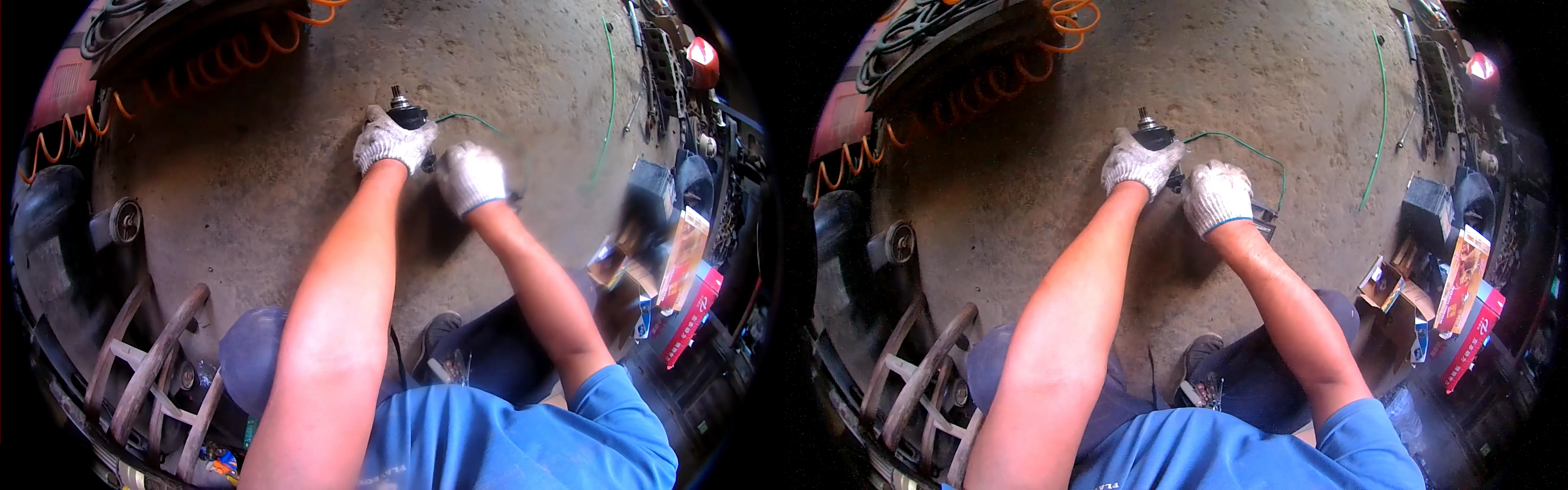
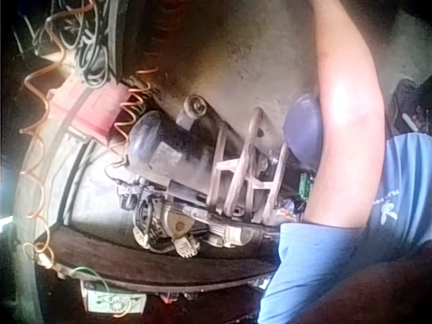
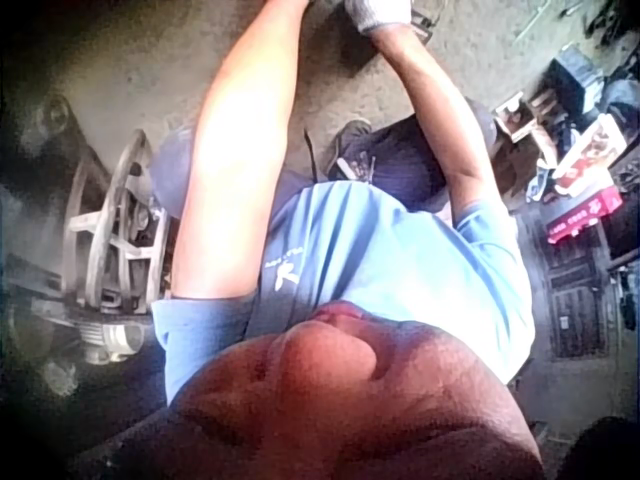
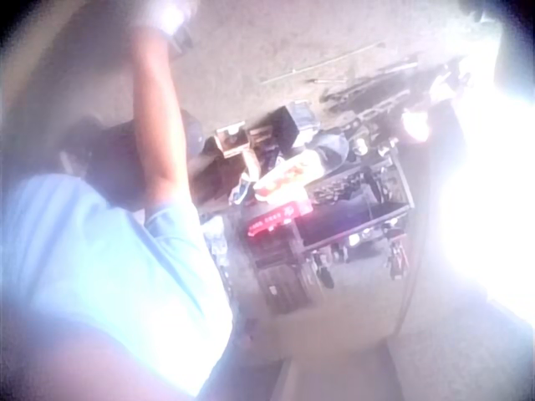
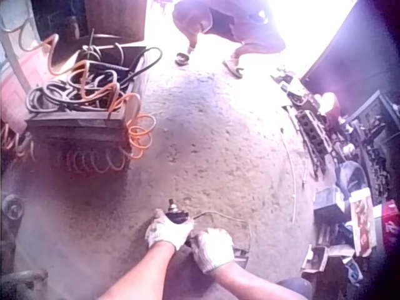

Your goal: The person connects wires from a battery to a starter motor to test its function, resulting in visible sparks, and then places a cap on the motor.

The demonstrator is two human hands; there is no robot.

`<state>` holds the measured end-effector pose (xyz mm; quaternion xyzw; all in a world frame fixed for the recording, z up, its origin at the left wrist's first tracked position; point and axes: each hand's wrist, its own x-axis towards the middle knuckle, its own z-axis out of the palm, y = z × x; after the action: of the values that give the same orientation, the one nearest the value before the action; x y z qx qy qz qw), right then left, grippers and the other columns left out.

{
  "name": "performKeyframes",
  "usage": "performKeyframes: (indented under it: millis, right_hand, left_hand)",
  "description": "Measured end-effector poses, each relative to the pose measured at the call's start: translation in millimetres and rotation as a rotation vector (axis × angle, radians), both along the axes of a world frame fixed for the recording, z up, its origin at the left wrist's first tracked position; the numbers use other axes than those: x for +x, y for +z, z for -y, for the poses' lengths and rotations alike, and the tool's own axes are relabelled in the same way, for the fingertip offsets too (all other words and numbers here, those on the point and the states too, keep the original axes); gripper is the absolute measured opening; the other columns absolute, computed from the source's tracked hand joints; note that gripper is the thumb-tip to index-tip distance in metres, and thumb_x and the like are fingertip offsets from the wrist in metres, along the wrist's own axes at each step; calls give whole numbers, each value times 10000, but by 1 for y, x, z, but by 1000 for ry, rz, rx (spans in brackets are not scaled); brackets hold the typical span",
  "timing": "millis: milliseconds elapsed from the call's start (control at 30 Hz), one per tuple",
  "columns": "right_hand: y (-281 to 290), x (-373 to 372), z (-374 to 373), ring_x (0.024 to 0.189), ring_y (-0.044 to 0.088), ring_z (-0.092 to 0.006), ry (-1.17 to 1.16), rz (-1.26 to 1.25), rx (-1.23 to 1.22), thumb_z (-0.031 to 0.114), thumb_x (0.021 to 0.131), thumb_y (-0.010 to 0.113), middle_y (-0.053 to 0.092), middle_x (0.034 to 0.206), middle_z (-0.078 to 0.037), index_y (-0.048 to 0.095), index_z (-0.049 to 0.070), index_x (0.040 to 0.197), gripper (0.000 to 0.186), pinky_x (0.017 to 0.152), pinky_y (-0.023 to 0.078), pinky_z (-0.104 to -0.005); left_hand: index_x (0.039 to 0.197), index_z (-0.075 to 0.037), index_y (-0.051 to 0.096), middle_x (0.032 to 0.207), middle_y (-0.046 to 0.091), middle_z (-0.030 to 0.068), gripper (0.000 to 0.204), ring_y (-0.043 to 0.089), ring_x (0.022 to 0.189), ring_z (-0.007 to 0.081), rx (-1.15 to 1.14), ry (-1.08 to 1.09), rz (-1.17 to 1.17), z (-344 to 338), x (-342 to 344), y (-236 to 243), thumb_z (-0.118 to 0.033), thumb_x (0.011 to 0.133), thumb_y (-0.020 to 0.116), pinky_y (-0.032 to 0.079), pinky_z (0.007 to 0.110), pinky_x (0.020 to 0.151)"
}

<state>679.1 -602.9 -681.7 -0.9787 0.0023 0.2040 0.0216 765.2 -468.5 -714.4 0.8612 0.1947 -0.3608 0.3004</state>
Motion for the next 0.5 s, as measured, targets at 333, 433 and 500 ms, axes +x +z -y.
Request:
performKeyframes:
  millis: [333,433,500]
  right_hand:
    - [-3,-6,-5,985,705,-368,-3,89,52,255,875,703,738,989,-166,773,85,920,189,885,535,-501]
    - [5,-4,-4,1003,703,-369,17,32,54,229,858,697,741,1000,-161,776,93,919,168,907,525,-498]
    - [4,-4,-3,1006,704,-371,5,3,50,212,847,691,743,1005,-158,777,96,913,159,916,521,-495]
  left_hand:
    - [1492,-3,461,1387,655,277,1092,655,1288,400,14,3,56,1,-2,-1,-639,680,819,523,466,1091]
    - [1489,-2,469,1391,654,273,1088,653,1295,389,26,7,44,-1,-3,-2,-643,681,815,524,462,1090]
    - [1486,-2,474,1396,652,272,1085,653,1298,384,16,1,23,0,-1,1,-645,681,814,526,460,1087]
